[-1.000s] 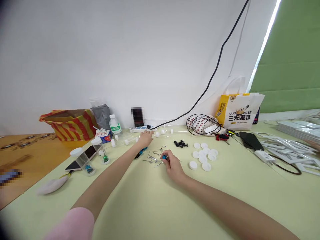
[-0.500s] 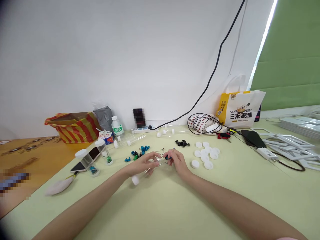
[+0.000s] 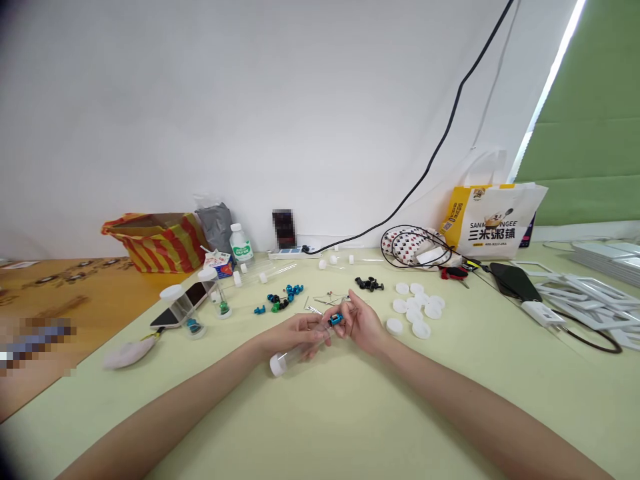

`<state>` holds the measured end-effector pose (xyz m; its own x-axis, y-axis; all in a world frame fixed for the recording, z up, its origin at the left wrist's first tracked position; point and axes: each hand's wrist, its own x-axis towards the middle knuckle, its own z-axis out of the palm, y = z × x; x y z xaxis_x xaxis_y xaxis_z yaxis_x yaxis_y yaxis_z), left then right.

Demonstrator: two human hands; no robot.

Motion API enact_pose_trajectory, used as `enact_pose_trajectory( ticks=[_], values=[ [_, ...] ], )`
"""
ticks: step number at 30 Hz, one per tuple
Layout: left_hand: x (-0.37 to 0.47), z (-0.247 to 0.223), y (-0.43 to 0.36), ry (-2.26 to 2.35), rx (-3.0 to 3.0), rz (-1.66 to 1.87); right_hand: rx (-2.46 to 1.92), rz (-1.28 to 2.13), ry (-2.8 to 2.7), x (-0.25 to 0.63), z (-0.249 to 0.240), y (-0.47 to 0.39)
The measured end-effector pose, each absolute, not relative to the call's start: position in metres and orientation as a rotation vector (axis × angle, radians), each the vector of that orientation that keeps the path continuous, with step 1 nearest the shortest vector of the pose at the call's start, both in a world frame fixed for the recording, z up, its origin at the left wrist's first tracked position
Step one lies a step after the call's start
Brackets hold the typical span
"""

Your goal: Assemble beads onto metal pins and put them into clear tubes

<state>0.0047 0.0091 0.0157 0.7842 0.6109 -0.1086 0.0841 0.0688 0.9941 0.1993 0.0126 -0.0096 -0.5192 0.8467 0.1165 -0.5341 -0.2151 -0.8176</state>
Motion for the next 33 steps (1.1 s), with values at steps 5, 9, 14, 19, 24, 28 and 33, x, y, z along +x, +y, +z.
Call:
enact_pose_trajectory(
  ticks=[5, 9, 14, 19, 24, 28, 33],
  values=[
    [0.005, 0.011, 0.013, 0.585, 1.415, 0.492, -0.551, 1.809, -1.137, 0.199, -0.008, 0.013],
    [0.004, 0.007, 0.016, 0.576, 1.394, 0.524, -0.694, 1.756, -1.234, 0.197, -0.004, 0.009],
    [0.003, 0.003, 0.017, 0.571, 1.381, 0.54, -0.748, 1.746, -1.192, 0.193, -0.007, 0.01],
    [0.003, -0.001, 0.02, 0.598, 1.387, 0.565, -0.723, 1.651, -1.091, 0.191, -0.015, 0.014],
    [0.003, -0.001, 0.021, 0.603, 1.386, 0.574, -0.769, 1.587, -1.099, 0.191, -0.018, 0.015],
    [0.003, 0.005, 0.016, 0.605, 1.393, 0.576, -0.807, 1.515, -1.115, 0.192, -0.018, 0.015],
    [0.003, 0.008, 0.013, 0.597, 1.417, 0.567, -0.801, 1.419, -1.201, 0.19, -0.018, 0.012]
  ],
)
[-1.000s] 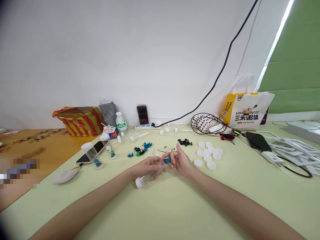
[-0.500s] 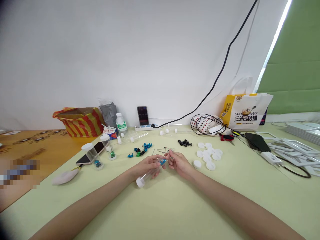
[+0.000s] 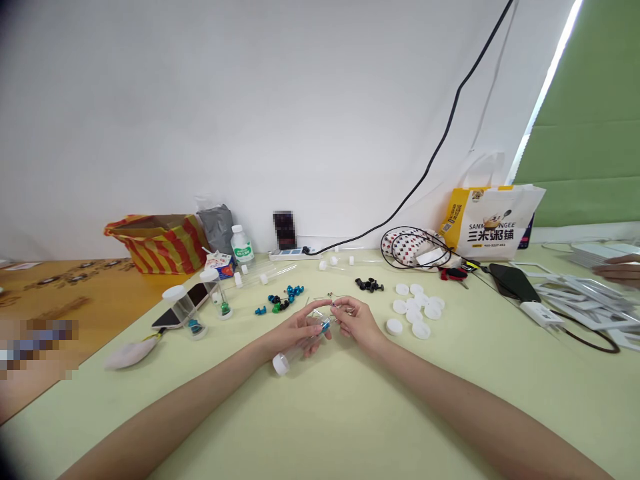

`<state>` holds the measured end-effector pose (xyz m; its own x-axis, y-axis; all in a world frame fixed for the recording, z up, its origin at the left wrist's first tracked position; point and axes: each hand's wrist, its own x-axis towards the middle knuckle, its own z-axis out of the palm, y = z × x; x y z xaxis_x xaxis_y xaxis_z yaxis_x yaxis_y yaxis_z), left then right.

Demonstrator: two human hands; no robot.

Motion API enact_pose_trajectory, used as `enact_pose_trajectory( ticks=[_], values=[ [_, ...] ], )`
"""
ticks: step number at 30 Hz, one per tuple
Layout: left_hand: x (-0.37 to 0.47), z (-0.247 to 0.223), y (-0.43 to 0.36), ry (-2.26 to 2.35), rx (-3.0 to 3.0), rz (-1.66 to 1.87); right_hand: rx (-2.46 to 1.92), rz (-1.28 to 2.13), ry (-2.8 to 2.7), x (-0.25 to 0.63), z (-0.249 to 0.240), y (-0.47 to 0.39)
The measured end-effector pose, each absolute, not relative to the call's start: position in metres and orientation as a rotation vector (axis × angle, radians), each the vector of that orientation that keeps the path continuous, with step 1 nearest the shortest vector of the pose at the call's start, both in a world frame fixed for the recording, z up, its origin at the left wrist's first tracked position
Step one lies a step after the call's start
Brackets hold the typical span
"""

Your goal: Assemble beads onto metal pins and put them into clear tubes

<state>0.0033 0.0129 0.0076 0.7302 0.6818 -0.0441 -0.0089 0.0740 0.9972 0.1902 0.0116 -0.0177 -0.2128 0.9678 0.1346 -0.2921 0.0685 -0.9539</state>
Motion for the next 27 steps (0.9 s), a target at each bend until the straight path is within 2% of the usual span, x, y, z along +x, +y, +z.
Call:
enact_pose_trajectory(
  ticks=[7, 27],
  values=[
    [0.003, 0.0076, 0.0132, 0.602, 1.409, 0.562, -0.797, 1.322, -1.32, 0.187, -0.0179, 0.0072],
    [0.0024, 0.0076, 0.0151, 0.594, 1.394, 0.554, -0.757, 1.485, -1.326, 0.1892, -0.0202, 0.01]
  ],
)
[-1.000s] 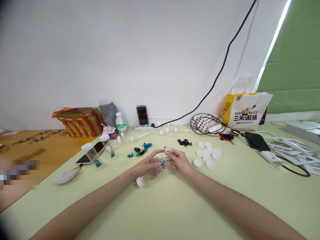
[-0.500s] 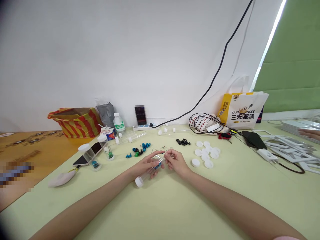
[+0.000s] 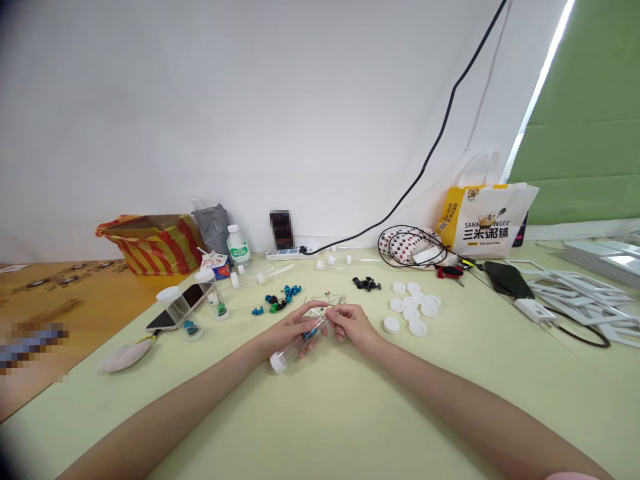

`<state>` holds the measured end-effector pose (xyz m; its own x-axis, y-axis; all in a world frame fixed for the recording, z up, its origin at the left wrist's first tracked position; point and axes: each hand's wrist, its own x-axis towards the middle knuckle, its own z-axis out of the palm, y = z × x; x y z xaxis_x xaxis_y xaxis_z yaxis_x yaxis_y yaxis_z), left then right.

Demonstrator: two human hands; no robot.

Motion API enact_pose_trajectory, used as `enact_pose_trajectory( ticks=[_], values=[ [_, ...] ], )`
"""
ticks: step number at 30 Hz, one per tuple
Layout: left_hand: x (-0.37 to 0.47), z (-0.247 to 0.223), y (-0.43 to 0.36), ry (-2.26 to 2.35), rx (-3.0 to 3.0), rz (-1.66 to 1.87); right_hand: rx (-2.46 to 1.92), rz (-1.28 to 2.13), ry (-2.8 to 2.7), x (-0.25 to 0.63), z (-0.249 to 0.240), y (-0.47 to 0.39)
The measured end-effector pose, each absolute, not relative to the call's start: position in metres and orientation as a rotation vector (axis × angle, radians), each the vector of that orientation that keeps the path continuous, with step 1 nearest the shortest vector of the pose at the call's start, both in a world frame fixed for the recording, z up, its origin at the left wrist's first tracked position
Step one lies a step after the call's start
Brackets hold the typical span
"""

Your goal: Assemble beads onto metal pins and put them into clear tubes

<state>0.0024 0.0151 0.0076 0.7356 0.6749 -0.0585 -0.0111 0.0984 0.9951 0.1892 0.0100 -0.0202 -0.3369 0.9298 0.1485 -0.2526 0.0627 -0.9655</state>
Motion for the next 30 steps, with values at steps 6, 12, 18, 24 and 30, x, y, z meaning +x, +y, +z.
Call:
enact_pose_trajectory(
  ticks=[6, 12, 18, 24, 30],
  values=[
    [0.0028, 0.0052, 0.0158, 0.626, 1.391, 0.587, -0.755, 1.463, -1.312, 0.1898, -0.0237, 0.0128],
    [0.0031, 0.0057, 0.0162, 0.626, 1.371, 0.593, -0.771, 1.489, -1.273, 0.1904, -0.0248, 0.0148],
    [0.0024, 0.0062, 0.0166, 0.625, 1.379, 0.589, -0.764, 1.463, -1.32, 0.1907, -0.0251, 0.014],
    [0.0025, 0.0047, 0.0174, 0.589, 1.377, 0.586, -0.78, 1.425, -1.34, 0.1897, -0.0233, 0.0121],
    [0.0031, 0.0019, 0.0189, 0.602, 1.346, 0.613, -0.776, 1.392, -1.226, 0.189, -0.0235, 0.0137]
  ],
)
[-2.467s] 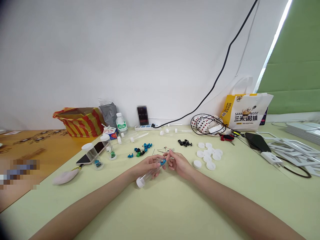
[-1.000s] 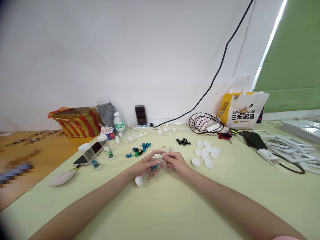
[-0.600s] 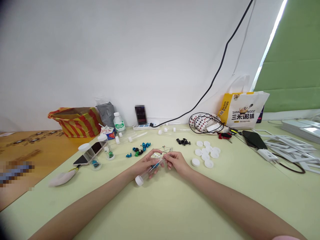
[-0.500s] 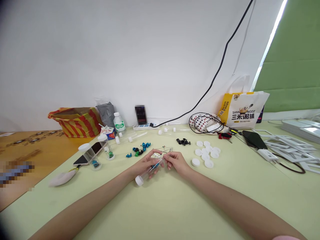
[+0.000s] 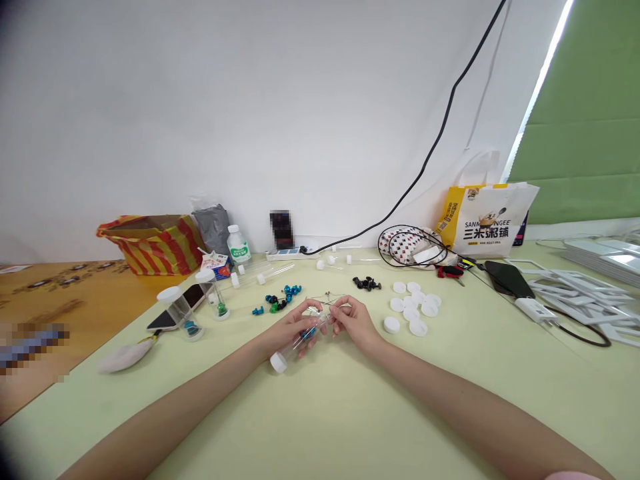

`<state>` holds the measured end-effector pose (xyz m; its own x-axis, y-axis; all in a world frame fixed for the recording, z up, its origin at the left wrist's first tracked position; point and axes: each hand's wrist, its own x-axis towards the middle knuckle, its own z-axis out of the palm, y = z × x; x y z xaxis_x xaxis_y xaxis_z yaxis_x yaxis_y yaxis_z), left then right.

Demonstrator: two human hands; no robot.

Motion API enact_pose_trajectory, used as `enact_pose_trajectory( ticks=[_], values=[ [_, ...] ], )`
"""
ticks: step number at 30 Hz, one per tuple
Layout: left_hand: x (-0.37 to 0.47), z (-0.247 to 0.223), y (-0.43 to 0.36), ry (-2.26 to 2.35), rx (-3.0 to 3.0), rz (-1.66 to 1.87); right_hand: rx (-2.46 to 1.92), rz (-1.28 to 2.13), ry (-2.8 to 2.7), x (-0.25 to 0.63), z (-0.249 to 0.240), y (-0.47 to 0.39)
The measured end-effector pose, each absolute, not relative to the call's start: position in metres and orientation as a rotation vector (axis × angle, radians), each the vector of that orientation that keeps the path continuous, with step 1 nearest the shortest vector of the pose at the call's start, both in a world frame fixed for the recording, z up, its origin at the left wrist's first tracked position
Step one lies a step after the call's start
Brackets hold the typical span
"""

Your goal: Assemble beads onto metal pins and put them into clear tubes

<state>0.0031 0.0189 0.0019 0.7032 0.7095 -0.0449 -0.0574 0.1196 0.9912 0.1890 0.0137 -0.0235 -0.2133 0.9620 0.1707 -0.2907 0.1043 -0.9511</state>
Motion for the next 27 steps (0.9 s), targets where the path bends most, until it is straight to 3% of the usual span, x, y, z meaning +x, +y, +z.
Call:
enact_pose_trajectory(
  ticks=[10, 27],
  values=[
    [0.003, 0.004, 0.018, 0.618, 1.306, 0.624, -0.971, 1.18, -1.167, 0.193, -0.025, 0.015],
    [0.003, 0.005, 0.016, 0.658, 1.244, 0.674, -1.013, 0.995, -1.557, 0.189, -0.013, -0.001]
  ],
)
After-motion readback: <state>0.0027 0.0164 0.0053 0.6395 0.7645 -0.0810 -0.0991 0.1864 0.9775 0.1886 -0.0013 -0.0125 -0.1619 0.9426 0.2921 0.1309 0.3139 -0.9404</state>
